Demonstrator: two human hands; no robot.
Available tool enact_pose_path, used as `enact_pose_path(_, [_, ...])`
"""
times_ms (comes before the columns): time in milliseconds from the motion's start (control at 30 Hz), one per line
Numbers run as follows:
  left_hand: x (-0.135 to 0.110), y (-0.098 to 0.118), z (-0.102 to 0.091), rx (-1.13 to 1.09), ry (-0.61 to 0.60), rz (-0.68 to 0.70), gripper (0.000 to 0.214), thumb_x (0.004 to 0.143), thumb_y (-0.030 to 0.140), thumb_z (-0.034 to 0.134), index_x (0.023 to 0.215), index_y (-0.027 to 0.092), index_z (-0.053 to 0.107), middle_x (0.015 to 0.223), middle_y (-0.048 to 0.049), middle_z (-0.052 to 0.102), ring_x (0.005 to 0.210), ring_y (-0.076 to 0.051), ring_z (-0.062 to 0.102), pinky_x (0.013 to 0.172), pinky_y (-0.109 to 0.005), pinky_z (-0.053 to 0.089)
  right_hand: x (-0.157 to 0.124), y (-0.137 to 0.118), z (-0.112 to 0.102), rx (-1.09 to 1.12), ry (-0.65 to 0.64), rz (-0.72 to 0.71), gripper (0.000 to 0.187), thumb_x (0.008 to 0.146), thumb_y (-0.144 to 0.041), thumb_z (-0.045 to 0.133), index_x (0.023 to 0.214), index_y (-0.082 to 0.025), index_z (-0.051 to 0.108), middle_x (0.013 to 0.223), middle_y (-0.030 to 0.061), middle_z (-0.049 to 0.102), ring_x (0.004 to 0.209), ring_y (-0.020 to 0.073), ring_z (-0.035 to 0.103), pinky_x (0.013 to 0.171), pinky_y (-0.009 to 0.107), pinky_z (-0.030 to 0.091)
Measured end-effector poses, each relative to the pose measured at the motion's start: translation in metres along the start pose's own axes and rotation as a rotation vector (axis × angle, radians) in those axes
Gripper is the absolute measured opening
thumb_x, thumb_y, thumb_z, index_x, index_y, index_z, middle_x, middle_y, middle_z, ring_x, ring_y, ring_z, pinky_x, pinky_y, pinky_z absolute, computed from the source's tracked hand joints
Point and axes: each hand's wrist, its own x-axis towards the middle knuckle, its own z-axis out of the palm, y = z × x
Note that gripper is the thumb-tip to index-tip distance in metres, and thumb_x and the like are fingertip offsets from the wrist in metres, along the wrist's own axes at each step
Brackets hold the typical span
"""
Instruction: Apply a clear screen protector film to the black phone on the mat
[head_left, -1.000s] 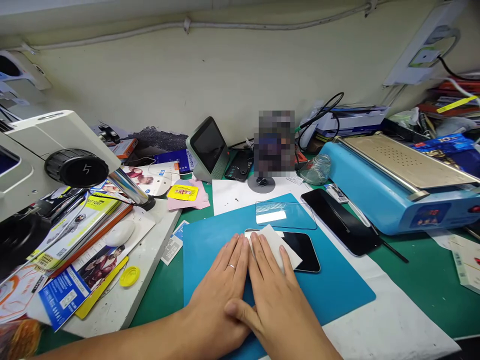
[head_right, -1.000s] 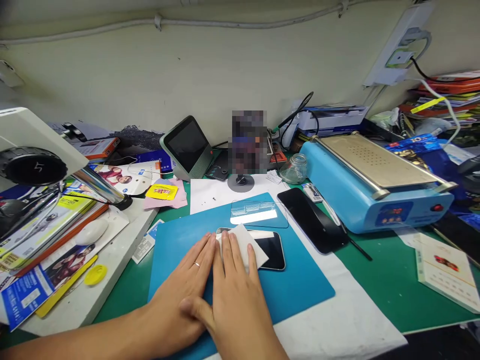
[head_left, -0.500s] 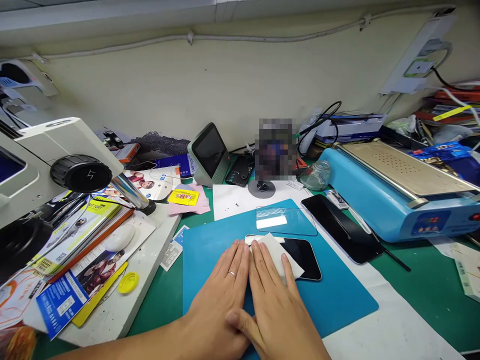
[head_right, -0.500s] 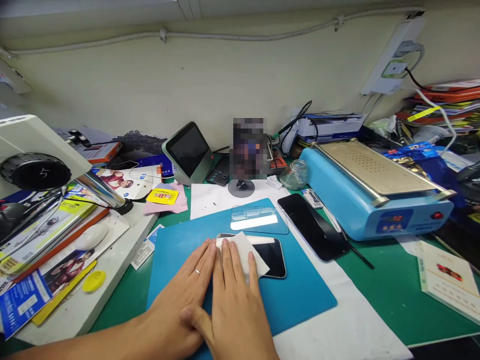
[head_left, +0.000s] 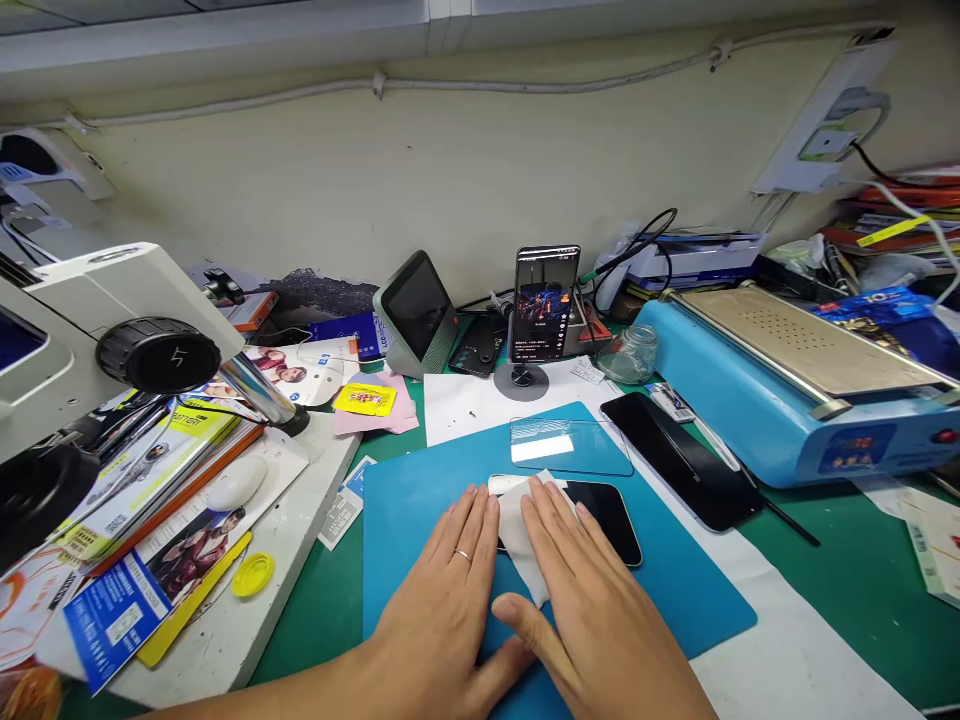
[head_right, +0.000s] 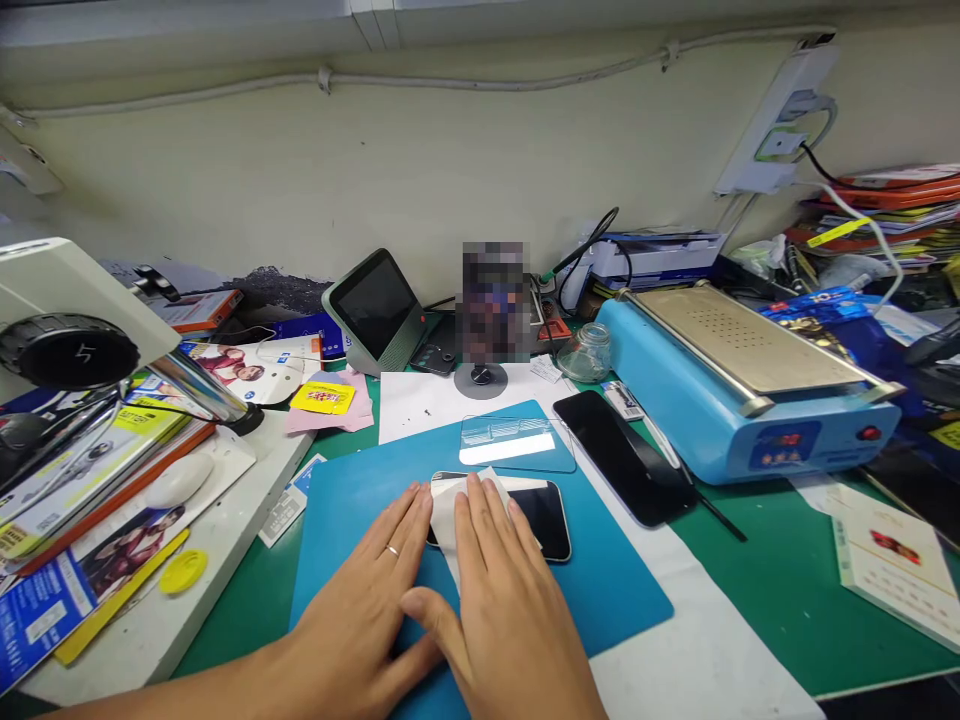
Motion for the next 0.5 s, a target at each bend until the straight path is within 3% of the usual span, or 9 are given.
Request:
enact_pose_path(133, [0.001, 0.001, 0.0, 0.01, -0.006, 0.007, 0.117, 0.091, 0.03, 0.063, 0.152, 0.02, -0.036, 0.168, -0.0174, 0.002, 0.153, -0.041, 0.008, 0.119, -0.064, 0.03, 0.006, -0.008, 0.008, 0.012, -0.055, 0.009, 0.087, 0.097, -0.065, 0.039, 0.151, 0.002, 0.039, 0.156, 0.0255, 0.032, 0.141, 0.0402, 0.043, 0.103, 0.054, 0.052])
enact_pose_path(300, [0.002, 0.002, -0.003, 0.003, -0.002, 0.003, 0.113, 0.092, 0.029, 0.06, 0.153, 0.021, -0.036, 0.169, -0.0143, 0.004, 0.154, -0.038, 0.006, 0.12, -0.064, 0.03, 0.017, -0.01, 0.005, 0.087, -0.121, 0.026, 0.088, 0.096, -0.066, 0.04, 0.156, -0.003, 0.029, 0.161, 0.0214, 0.024, 0.147, 0.0377, 0.032, 0.111, 0.054, 0.045])
enact_pose_path(500, [0.002, -0.003, 0.004, 0.01, -0.027, 0.013, 0.124, 0.084, 0.031, 0.065, 0.151, 0.02, -0.039, 0.168, -0.0166, -0.004, 0.153, -0.042, 0.005, 0.119, -0.066, 0.03, 0.004, -0.012, 0.013, 0.126, -0.102, -0.007, 0.096, 0.091, -0.07, 0.046, 0.156, 0.0, 0.029, 0.161, 0.022, 0.027, 0.147, 0.0394, 0.033, 0.112, 0.052, 0.045])
